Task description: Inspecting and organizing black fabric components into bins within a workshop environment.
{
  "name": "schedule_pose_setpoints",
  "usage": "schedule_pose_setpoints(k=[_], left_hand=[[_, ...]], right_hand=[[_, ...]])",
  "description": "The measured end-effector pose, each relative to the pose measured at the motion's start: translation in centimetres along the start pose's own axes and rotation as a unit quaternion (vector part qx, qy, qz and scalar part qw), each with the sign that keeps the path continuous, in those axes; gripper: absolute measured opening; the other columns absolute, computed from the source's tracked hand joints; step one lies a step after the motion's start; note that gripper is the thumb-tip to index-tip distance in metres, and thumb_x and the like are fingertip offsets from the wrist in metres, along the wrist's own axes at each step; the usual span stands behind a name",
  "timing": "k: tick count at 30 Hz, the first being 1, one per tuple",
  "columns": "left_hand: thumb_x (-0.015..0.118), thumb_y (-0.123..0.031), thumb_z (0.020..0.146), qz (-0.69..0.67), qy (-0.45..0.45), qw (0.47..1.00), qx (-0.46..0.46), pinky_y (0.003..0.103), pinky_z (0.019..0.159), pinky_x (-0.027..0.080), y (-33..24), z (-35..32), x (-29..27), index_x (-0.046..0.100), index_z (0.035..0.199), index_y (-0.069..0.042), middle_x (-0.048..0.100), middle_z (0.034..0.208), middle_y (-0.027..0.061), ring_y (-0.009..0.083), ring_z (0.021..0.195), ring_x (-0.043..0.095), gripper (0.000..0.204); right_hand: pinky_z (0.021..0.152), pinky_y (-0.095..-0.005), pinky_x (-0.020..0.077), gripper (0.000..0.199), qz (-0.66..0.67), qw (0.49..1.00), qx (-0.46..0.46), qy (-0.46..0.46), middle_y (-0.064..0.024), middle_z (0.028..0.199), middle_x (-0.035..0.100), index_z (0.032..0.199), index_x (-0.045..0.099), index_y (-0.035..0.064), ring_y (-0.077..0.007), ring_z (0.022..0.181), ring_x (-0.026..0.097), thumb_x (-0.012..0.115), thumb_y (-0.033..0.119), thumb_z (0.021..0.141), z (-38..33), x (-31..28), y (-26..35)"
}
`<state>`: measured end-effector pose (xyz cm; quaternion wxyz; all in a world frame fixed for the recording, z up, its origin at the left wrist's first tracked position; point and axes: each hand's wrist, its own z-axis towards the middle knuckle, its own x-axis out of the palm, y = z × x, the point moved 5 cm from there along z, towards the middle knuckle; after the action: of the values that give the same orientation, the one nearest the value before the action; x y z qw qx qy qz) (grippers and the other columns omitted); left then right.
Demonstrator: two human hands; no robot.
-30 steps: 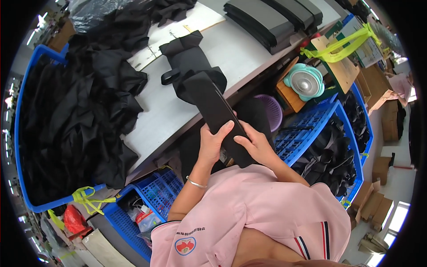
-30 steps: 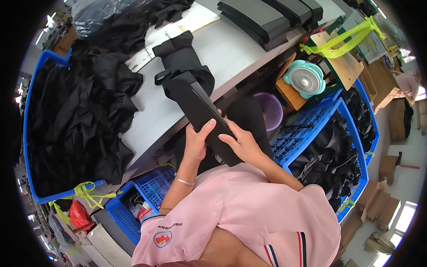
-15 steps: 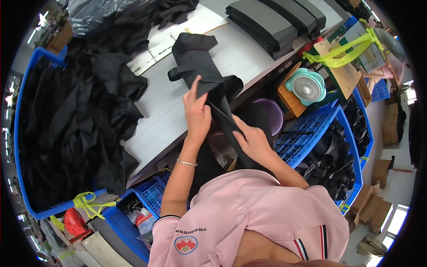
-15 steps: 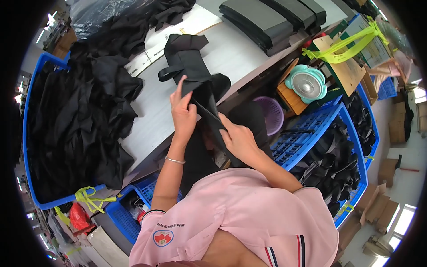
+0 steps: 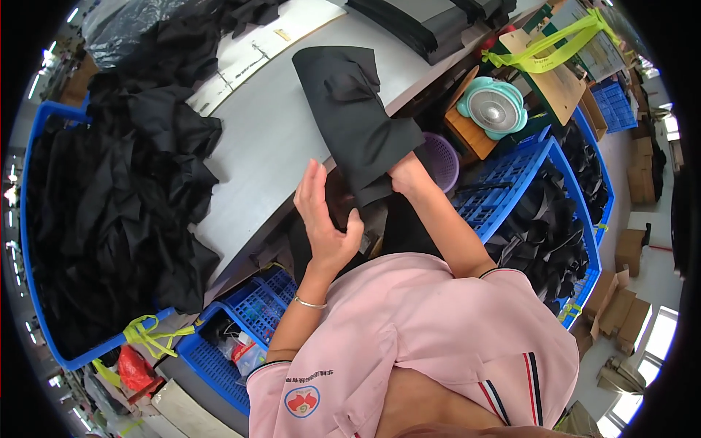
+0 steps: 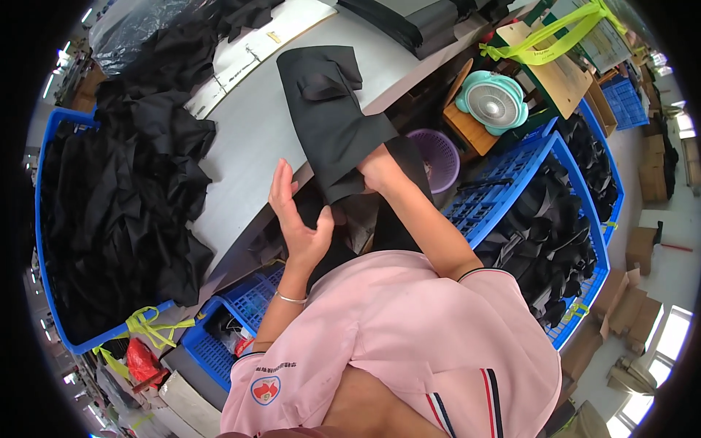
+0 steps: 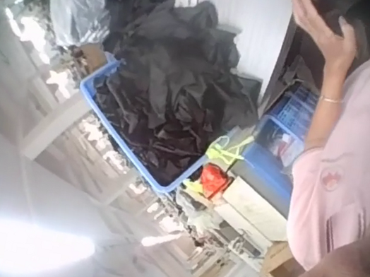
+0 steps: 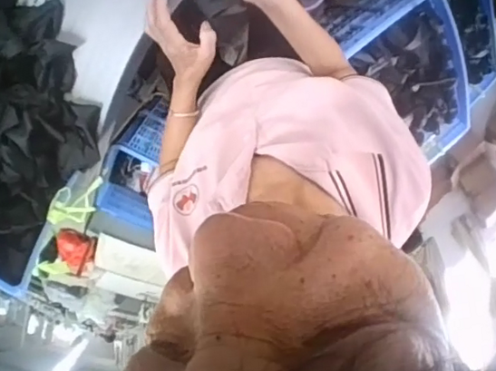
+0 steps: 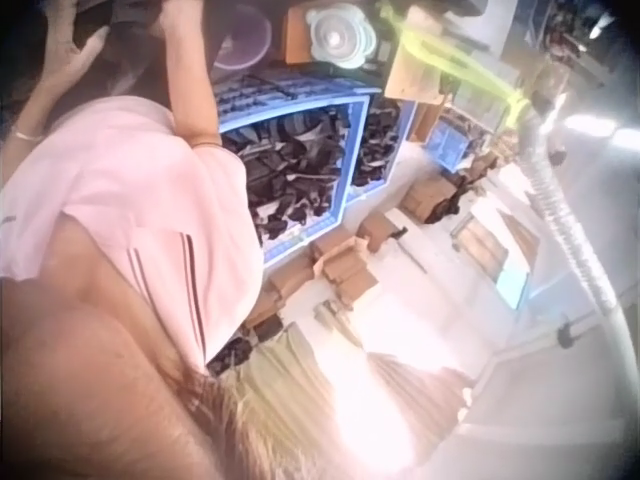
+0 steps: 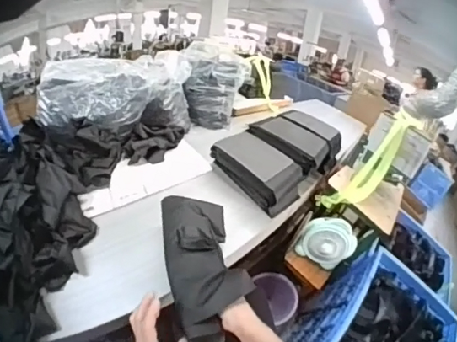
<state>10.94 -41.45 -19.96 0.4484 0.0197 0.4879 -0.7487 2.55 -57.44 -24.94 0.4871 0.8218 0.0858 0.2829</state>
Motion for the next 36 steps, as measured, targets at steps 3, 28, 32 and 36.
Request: schedule_pose_setpoints(k=[3, 28, 32, 36], left_hand=[[0.077, -0.014, 0.073, -0.002, -0.05, 0.998, -0.033, 0.048, 0.108, 0.033, -0.9, 0.7, 1.5, 0.039, 0.147, -0.003, 0.035, 0.152, 0.0213, 0.0364, 0.126, 0.044, 0.084], [0.066, 0.018, 0.074, -0.114, -0.157, 0.979, -0.055, 0.02, 0.061, 0.044, -4.1, 1.0, 1.9, 0.067, 0.122, -0.007, 0.057, 0.113, 0.0061, 0.0074, 0.077, 0.052, 0.055], [0.067, 0.017, 0.074, -0.133, -0.161, 0.976, -0.058, 0.02, 0.062, 0.045, -3.5, 0.7, 1.9, 0.067, 0.123, -0.007, 0.056, 0.114, 0.0061, 0.0073, 0.078, 0.053, 0.054], [0.065, 0.019, 0.074, -0.126, -0.158, 0.978, -0.06, 0.021, 0.063, 0.045, -3.3, 0.7, 1.6, 0.067, 0.123, -0.007, 0.055, 0.115, 0.0062, 0.0076, 0.079, 0.053, 0.056]], right_hand=[[0.075, -0.0359, 0.0587, 0.034, 0.094, 0.995, 0.026, -0.002, -0.0103, 0.113, 0.065, 0.127, 0.058, 0.0012, -0.019, 0.095, 0.066, 0.057, 0.022, 0.099, -1.5, 1.0, 0.8], [0.069, -0.0375, 0.0606, 0.026, 0.298, 0.946, 0.085, 0.092, -0.013, 0.098, 0.068, 0.109, 0.063, -0.001, -0.023, 0.082, 0.069, 0.066, 0.016, 0.09, -2.4, 0.1, -1.7], [0.068, -0.0367, 0.0599, 0.025, 0.302, 0.945, 0.067, 0.106, -0.0122, 0.097, 0.068, 0.107, 0.064, 0.0004, -0.0225, 0.08, 0.069, 0.063, 0.02, 0.092, -2.5, 0.7, -1.8], [0.071, -0.0361, 0.0598, 0.027, 0.294, 0.951, 0.057, 0.075, -0.0122, 0.099, 0.068, 0.11, 0.063, 0.0011, -0.0228, 0.082, 0.069, 0.059, 0.022, 0.094, -2.0, 0.6, -2.2]])
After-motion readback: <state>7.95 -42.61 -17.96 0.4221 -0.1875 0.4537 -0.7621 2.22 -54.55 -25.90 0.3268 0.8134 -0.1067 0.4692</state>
